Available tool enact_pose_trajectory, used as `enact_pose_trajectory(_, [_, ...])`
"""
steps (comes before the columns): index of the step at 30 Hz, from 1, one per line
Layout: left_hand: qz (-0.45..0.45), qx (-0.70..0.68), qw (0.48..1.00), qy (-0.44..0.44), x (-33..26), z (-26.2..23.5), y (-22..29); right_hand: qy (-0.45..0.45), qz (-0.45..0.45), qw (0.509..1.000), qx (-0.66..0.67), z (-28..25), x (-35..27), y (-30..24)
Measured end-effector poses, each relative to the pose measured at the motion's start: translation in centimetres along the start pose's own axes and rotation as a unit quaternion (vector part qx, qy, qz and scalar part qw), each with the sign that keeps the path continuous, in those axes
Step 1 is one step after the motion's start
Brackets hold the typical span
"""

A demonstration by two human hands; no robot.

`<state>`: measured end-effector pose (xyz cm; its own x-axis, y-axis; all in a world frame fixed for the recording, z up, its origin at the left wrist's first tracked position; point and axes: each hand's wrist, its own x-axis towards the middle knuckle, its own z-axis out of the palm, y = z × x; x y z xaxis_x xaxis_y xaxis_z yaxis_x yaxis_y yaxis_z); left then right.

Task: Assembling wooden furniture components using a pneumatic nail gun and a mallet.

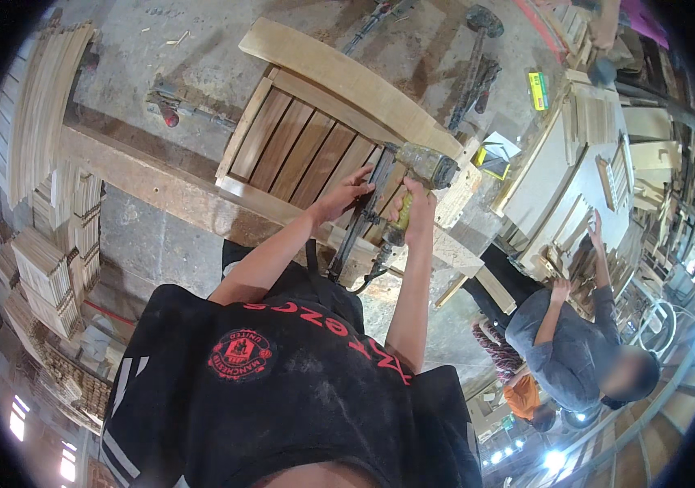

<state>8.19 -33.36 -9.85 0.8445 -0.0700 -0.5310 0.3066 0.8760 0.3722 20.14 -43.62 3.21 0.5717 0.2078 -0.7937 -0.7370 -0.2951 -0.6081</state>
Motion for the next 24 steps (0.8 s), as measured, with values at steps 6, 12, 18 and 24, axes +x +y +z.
enact_pose_trajectory(6, [0.004, -0.01, 1.0, -0.009, 0.1, 0.1, 0.2, 0.01, 0.002, 1.0, -0.004, 0.2, 0.1, -0.2])
enact_pose_trajectory(12, [-0.012, 0.011, 1.0, 0.019, 0.1, 0.2, 0.1, 0.01, -0.008, 1.0, -0.001, 0.4, -0.3, -0.2])
enact_pose_trajectory(18, [0.001, 0.024, 1.0, 0.015, 0.8, -0.6, -0.8, 0.012, -0.007, 1.0, 0.004, 0.5, -0.3, -0.3])
enact_pose_trajectory(24, [-0.002, -0.001, 1.0, 0.01, 0.1, 0.1, -0.1, 0.004, -0.001, 1.0, 0.002, 0.0, -0.1, 0.0])
